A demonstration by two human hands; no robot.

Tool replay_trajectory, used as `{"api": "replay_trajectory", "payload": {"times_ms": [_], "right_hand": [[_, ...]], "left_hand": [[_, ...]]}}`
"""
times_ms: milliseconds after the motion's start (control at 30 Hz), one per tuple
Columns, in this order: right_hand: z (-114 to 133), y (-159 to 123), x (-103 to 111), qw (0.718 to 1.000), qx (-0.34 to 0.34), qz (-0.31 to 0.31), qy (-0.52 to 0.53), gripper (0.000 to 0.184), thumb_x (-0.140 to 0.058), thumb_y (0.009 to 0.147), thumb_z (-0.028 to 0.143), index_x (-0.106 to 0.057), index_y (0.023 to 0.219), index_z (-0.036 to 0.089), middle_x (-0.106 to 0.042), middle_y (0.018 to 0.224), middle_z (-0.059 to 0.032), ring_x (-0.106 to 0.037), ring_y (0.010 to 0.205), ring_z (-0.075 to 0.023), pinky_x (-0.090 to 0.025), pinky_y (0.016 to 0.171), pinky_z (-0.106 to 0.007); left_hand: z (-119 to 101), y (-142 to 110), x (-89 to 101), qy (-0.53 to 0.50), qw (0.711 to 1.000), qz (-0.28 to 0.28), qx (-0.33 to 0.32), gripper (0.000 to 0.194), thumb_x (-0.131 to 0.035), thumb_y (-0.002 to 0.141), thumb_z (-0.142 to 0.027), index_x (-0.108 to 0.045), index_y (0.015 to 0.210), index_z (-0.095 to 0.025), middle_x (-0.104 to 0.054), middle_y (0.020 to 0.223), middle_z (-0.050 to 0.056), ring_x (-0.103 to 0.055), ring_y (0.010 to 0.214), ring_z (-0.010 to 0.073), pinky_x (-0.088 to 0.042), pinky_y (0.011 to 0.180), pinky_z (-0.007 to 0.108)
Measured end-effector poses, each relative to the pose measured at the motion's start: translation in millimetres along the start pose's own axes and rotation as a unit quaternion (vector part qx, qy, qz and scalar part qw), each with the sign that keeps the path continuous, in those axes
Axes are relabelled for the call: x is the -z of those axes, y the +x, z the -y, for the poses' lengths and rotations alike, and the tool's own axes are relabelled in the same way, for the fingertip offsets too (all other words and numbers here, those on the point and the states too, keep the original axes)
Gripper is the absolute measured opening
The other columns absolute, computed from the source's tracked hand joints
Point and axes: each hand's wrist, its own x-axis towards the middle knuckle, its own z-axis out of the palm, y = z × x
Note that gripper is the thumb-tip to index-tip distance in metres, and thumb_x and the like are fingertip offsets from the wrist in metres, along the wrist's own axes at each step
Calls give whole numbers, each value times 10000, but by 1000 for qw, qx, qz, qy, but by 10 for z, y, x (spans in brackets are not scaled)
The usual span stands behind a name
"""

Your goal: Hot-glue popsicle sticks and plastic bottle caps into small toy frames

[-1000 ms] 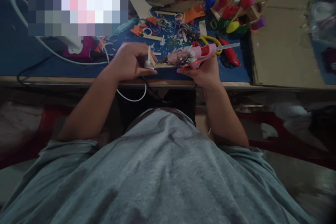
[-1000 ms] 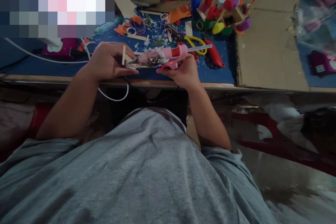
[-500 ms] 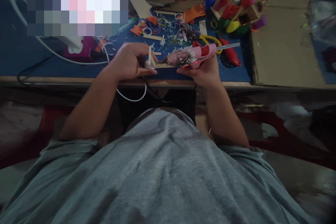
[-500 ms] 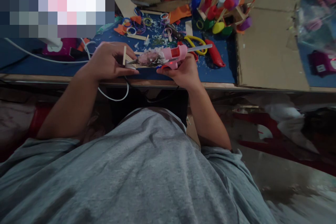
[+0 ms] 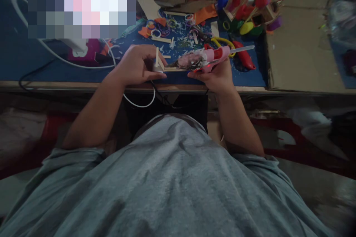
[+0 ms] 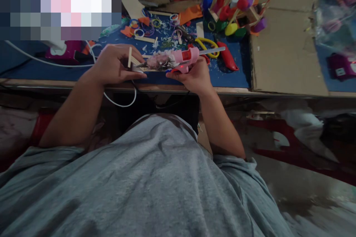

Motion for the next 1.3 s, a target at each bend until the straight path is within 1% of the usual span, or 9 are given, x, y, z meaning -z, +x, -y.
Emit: {"api": "replay_trajectory", "payload": {"times_ms": [167, 267, 467, 700, 867, 933, 1067, 1167, 1300], "right_hand": [[-5, -13, 4, 1000, -2, 10, -2, 517, -1166, 573, 398, -767, 872, 262, -819, 905, 9, -864, 1053, -316, -771, 1016, -514], [-25, -12, 7, 1000, 8, 3, 9, 572, -1185, 554, 429, -756, 895, 264, -827, 917, -4, -870, 1091, -337, -772, 1018, -519], [-38, -9, 15, 1000, -3, 5, -7, 619, -1190, 543, 493, -748, 911, 266, -847, 979, -15, -875, 1148, -355, -785, 1020, -526], [-52, -3, 27, 1000, -10, 2, -15, 668, -1215, 512, 383, -750, 977, 265, -863, 1057, -35, -869, 1206, -359, -787, 1053, -514], [-52, 0, 19, 1000, -3, 8, -11, 646, -1212, 515, 436, -747, 926, 257, -850, 940, -13, -884, 1126, -358, -786, 1023, -525], [-44, -4, 17, 1000, 0, 6, -5, 629, -1210, 519, 451, -745, 894, 254, -847, 917, -7, -888, 1104, -359, -787, 1006, -526], [-24, -14, 17, 1000, -8, 7, -6, 575, -1190, 544, 380, -764, 906, 249, -841, 936, -6, -884, 1136, -362, -791, 977, -513], [-9, -13, 23, 1000, -9, 7, -17, 579, -1192, 544, 327, -773, 934, 241, -841, 961, -18, -875, 1209, -381, -788, 995, -502], [-19, -3, 33, 1000, -4, 6, -14, 629, -1222, 504, 349, -766, 926, 249, -875, 1001, -39, -883, 1189, -391, -786, 1036, -531]], "left_hand": [[4, -3, 44, 16, 999, 31, 7, 472, -963, 928, -691, -855, 1110, -269, -854, 1101, 41, -720, 953, 212, -556, 780, 375], [17, -5, 59, 12, 998, 55, 14, 531, -907, 983, -750, -813, 1146, -253, -828, 1110, 35, -678, 989, 194, -535, 787, 358], [8, -11, 14, -10, 1000, 20, 7, 484, -972, 920, -664, -837, 1119, -244, -810, 1034, 43, -691, 918, 197, -542, 726, 351], [0, 4, 7, -4, 1000, 6, 1, 456, -1010, 870, -632, -858, 1070, -251, -840, 1025, 37, -708, 902, 194, -563, 731, 354], [17, 12, -16, -17, 1000, -9, 8, 440, -1033, 799, -629, -878, 1016, -279, -859, 1036, 80, -762, 881, 254, -555, 695, 379], [35, 5, -24, -25, 1000, -14, 8, 445, -1042, 780, -626, -885, 1018, -284, -850, 995, 67, -739, 860, 245, -530, 672, 368], [59, -17, -20, -26, 1000, -1, 12, 445, -1006, 850, -650, -884, 1091, -297, -835, 979, 10, -669, 899, 197, -513, 698, 339], [57, -23, -12, -27, 999, 5, 21, 466, -1016, 849, -664, -876, 1079, -284, -844, 1029, 20, -669, 891, 193, -501, 683, 346], [41, -20, 0, -25, 999, 12, 24, 474, -1015, 863, -657, -868, 1091, -267, -848, 1092, 40, -683, 866, 185, -509, 676, 346]]}}
